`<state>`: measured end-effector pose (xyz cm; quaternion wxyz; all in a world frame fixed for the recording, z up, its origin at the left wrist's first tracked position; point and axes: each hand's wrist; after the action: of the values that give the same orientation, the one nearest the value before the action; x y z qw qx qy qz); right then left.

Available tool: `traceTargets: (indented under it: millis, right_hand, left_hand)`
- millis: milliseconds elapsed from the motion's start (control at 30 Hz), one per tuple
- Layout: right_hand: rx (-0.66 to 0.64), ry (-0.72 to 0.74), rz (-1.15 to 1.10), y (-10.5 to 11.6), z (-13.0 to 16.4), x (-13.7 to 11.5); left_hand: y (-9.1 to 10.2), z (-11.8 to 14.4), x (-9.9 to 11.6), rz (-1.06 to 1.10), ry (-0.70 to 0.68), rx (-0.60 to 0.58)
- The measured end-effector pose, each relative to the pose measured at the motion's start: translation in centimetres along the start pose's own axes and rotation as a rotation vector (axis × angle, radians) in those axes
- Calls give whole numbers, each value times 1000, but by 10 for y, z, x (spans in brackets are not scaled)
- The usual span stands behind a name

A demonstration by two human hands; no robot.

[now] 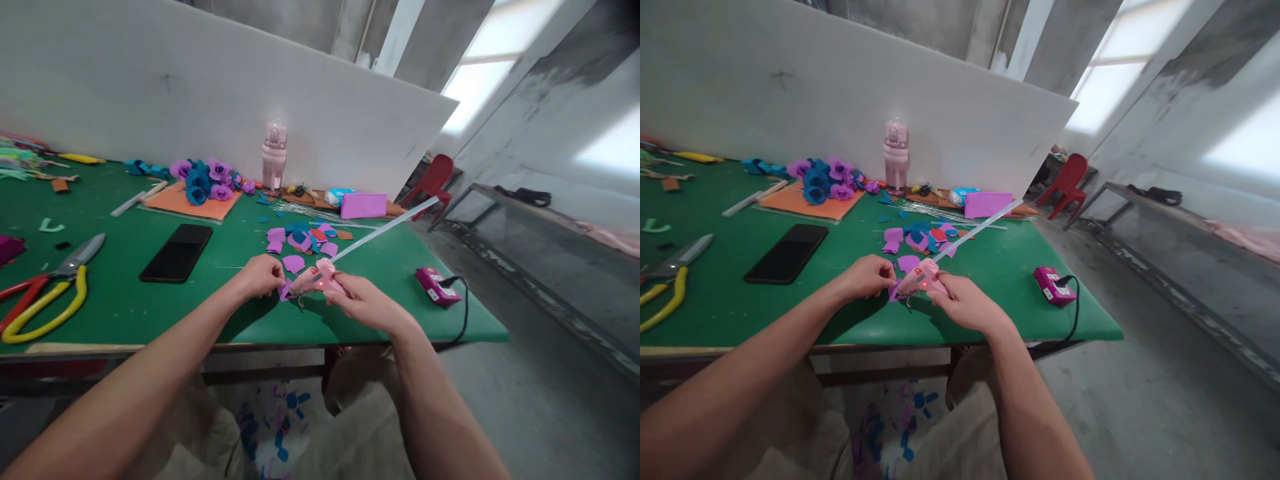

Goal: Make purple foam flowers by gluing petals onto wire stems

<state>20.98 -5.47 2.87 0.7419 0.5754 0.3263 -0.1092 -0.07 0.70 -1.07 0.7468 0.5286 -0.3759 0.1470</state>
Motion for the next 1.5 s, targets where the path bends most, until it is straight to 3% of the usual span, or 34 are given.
traceTargets:
  millis: [333,633,900,1500]
  right_hand:
    - [13,-18,-39,2,1,7]
    - [32,-121,-113,11,7,9]
    - [18,-16,-66,3,2,3]
    - [12,-15,23,-8,-4,-8]
  left_hand:
    - [-2,-1,-5,23,-12,14]
    - [-1,0,-2,7,-7,7]
    - [0,0,-3,-19,3,-9]
    - [0,1,0,-14,-14,-3]
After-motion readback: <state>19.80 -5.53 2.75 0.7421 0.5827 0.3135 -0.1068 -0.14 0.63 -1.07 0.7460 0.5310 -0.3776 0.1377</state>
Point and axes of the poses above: each hand's wrist, its own z-axis away from the middle knuckle, its own y-axis out of the back of the hand, x = y × z, and after that the axes turned 6 degrees about -y, right-handed
